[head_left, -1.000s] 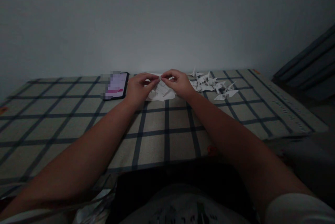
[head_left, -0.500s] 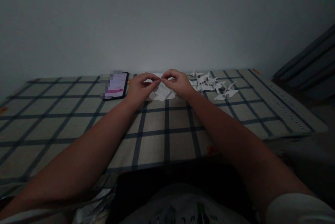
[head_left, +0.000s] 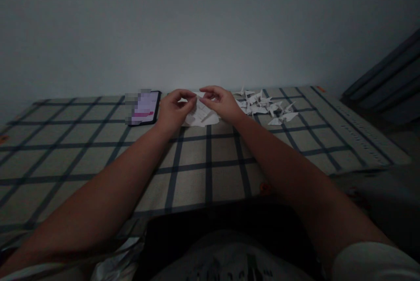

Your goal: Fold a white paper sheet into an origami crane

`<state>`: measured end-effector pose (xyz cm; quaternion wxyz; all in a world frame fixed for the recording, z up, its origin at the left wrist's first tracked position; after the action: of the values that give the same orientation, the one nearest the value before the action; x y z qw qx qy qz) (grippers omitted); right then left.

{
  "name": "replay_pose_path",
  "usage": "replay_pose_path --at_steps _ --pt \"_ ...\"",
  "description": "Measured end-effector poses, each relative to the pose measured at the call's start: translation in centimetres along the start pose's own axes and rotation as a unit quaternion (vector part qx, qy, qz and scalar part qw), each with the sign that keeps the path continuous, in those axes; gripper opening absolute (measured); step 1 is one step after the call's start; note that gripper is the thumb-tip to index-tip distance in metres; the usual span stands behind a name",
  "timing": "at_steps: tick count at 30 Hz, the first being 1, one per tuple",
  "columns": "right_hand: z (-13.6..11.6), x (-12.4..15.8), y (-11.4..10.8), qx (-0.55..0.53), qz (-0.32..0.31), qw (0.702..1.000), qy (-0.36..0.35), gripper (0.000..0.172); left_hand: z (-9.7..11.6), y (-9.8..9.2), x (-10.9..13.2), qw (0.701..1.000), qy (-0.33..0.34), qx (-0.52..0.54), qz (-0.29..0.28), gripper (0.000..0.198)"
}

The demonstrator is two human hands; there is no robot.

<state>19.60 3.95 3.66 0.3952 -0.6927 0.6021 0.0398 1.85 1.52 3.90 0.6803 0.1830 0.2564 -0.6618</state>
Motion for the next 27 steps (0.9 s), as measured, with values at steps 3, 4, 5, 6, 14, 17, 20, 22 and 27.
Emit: replay_pose_path --at_steps 3,4,5,6,14,17,20,22,27 --pt "-0.1 0.0 -0.2 0.011 -0.018 1.0 0.008 0.019 -0.2 -0.1 -0.1 1.0 0.002 -0.003 -0.006 0.027" --pt "-0.1 0.0 -0.3 0.014 -0.022 1.0 0.007 0.018 -0.2 0.0 -0.1 1.0 -0.001 -0.003 -0.011 0.03" --pt "-0.2 0.0 -0.3 0.015 -0.024 1.0 0.004 0.017 -0.3 0.0 -0.1 1.0 -0.005 -0.004 -0.016 0.03" --pt "-0.2 0.0 -0.3 0.016 -0.025 1.0 0.002 0.016 -0.3 0.0 -0.1 1.0 -0.007 -0.006 -0.02 0.028" --pt "0.3 -0.1 -0.1 0.017 -0.057 0.998 -0.003 0.023 0.5 -0.1 0.0 0.999 0.02 -0.031 -0.011 0.016" --pt "0.3 -0.1 -0.1 0.031 -0.075 0.997 -0.005 0.025 0.3 -0.2 0.1 1.0 -0.004 -0.022 -0.007 0.018" --pt "0.2 -0.1 -0.1 0.035 -0.077 0.996 -0.01 0.024 -0.1 -0.3 0.1 1.0 -0.022 -0.013 -0.003 0.02" --pt "-0.1 0.0 0.0 0.033 -0.079 0.996 -0.012 0.023 -0.4 -0.4 0.1 1.0 -0.023 -0.002 0.005 0.02" --pt "-0.4 0.3 0.2 0.032 -0.1 0.994 0.003 0.024 -1.1 -0.6 -0.2 0.996 -0.053 0.058 0.042 0.024"
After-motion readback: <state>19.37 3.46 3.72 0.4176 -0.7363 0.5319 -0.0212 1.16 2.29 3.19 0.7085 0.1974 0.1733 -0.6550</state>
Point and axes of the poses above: each hand's wrist, its own x-axis away from the middle knuckle, its own y-axis out of the palm, z = x × y, the point moved 4 cm from there along -x, towards the middle knuckle, and after that the axes turned 15 degrees about x, right-handed, at the moved point
